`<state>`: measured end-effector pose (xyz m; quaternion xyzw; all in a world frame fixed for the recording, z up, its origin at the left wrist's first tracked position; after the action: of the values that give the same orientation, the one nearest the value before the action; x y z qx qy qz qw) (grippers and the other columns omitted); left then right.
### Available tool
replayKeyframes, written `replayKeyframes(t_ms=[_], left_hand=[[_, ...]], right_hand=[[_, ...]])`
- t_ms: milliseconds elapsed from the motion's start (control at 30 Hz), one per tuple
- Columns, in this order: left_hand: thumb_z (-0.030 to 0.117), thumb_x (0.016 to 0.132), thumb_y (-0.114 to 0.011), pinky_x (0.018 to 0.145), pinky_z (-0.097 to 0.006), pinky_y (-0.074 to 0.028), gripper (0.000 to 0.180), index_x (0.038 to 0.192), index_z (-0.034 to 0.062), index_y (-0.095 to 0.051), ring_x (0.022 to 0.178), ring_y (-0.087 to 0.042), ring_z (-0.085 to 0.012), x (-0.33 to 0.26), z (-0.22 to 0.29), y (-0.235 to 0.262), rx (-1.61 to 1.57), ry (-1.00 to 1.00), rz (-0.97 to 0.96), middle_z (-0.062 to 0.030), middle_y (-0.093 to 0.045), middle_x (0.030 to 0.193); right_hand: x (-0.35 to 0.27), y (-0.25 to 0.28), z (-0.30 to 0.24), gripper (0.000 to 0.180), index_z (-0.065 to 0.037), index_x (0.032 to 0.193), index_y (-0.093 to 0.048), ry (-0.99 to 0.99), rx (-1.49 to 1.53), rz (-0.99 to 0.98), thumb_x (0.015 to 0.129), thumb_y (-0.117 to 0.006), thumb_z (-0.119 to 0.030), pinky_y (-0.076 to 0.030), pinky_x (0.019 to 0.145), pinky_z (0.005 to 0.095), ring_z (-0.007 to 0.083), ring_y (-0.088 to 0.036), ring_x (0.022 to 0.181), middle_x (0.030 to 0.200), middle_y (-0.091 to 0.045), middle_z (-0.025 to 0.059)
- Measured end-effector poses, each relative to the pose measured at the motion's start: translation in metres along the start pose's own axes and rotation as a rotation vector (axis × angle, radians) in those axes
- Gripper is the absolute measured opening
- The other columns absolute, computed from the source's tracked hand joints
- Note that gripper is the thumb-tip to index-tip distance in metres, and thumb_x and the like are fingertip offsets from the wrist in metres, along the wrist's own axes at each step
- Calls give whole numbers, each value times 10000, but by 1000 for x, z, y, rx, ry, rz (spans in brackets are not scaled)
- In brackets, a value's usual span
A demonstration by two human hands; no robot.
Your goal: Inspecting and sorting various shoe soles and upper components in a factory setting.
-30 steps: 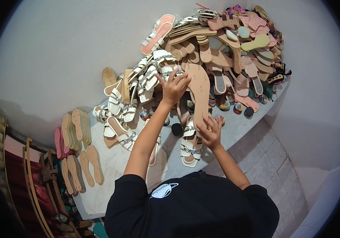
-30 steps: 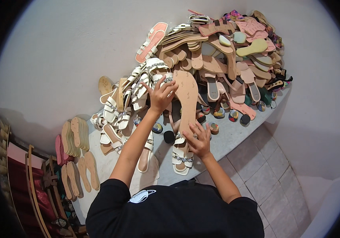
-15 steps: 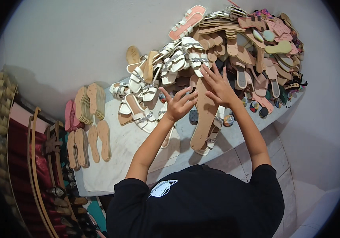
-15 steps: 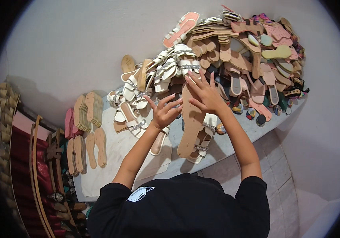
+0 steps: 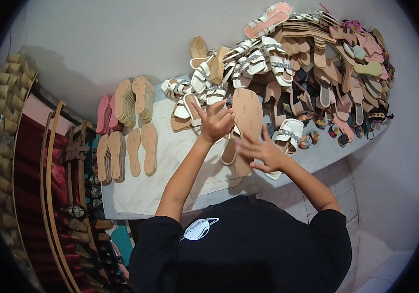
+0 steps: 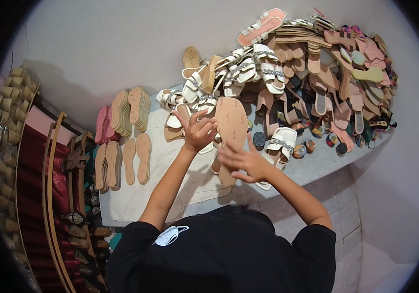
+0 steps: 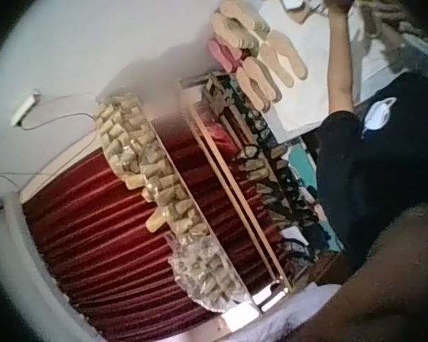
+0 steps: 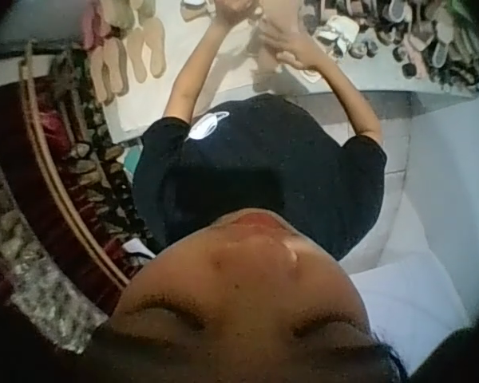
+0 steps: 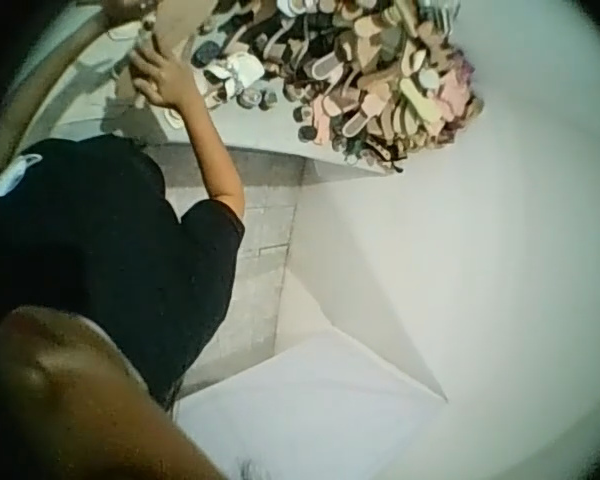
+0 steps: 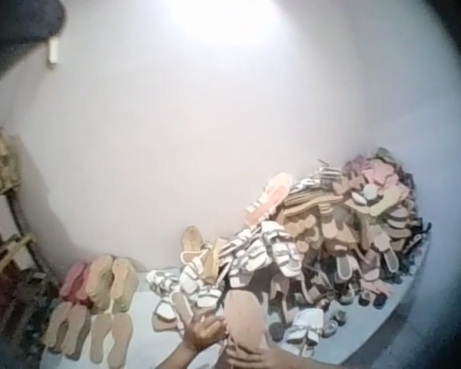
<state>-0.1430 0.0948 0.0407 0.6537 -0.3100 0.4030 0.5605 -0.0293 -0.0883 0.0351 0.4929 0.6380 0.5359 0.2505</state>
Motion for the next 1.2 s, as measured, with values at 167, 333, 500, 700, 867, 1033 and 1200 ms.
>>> replayKeyframes(t_ms=[167, 333, 500, 700, 867, 1033, 1200], left_hand=[[175, 724, -635, 950, -717, 16, 112, 641, 169, -560, 988, -525, -144, -13, -23, 25, 51, 15, -30, 93, -567, 739], [155, 687, -654, 945, -720, 50, 134, 615, 157, -542, 1007, -530, -147, -22, -37, 49, 44, 21, 13, 95, -577, 754], [175, 671, -651, 945, -723, 48, 93, 648, 175, -561, 1031, -511, -152, -38, -62, 72, 67, 60, -24, 86, -576, 782], [156, 661, -644, 943, -722, 45, 77, 698, 174, -578, 1038, -505, -150, -77, -97, 105, 107, 198, -88, 83, -574, 763], [126, 672, -650, 961, -689, 69, 84, 695, 180, -591, 1006, -542, -148, -109, -125, 137, 220, 248, -74, 90, -582, 759], [133, 665, -662, 956, -693, 80, 85, 709, 183, -609, 1006, -543, -148, -154, -148, 170, 296, 289, -61, 90, -590, 779], [134, 666, -662, 953, -693, 89, 87, 730, 177, -622, 1007, -543, -148, -181, -162, 195, 302, 401, -115, 80, -598, 816]], right_hand=[[20, 5, -22, 488, -118, 1271, -476, 243, 445, -79, 890, -312, -375, 45, 1033, 579, 251, -230, 1329, 1386, -355, 80], [70, 32, -19, 555, -104, 1339, -365, -32, 45, 358, 883, -325, -418, 102, 1006, 582, 372, -108, 1340, 1434, -244, 120], [85, -15, -38, 613, -141, 1361, -322, -64, -246, 148, 860, -364, -491, 46, 969, 663, 335, -132, 1343, 1448, -230, 29], [88, -73, -87, 517, -202, 1329, -389, 77, -24, 23, 870, -382, -440, 69, 938, 698, 300, -218, 1326, 1417, -304, -5], [107, -100, -124, 441, -209, 1250, -495, 260, 144, 54, 832, -487, -348, 100, 968, 659, 291, -281, 1303, 1367, -389, 1], [162, -120, -132, 532, -106, 1242, -489, -23, 166, 471, 761, -612, -297, 80, 1001, 608, 400, -203, 1311, 1370, -352, 155], [211, -158, -141, 735, -98, 1385, -238, -315, 236, 482, 790, -601, -332, 34, 999, 612, 400, -88, 1337, 1433, -208, 174]])
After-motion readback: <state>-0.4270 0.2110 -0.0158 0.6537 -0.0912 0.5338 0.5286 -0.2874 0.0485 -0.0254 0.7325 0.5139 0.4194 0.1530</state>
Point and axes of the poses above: each hand's wrist, its own x-axis towards the middle knuckle, its own y-axis out of the back of the hand, z = x × y, the point moved 1 cm from there along x, towards the middle knuckle
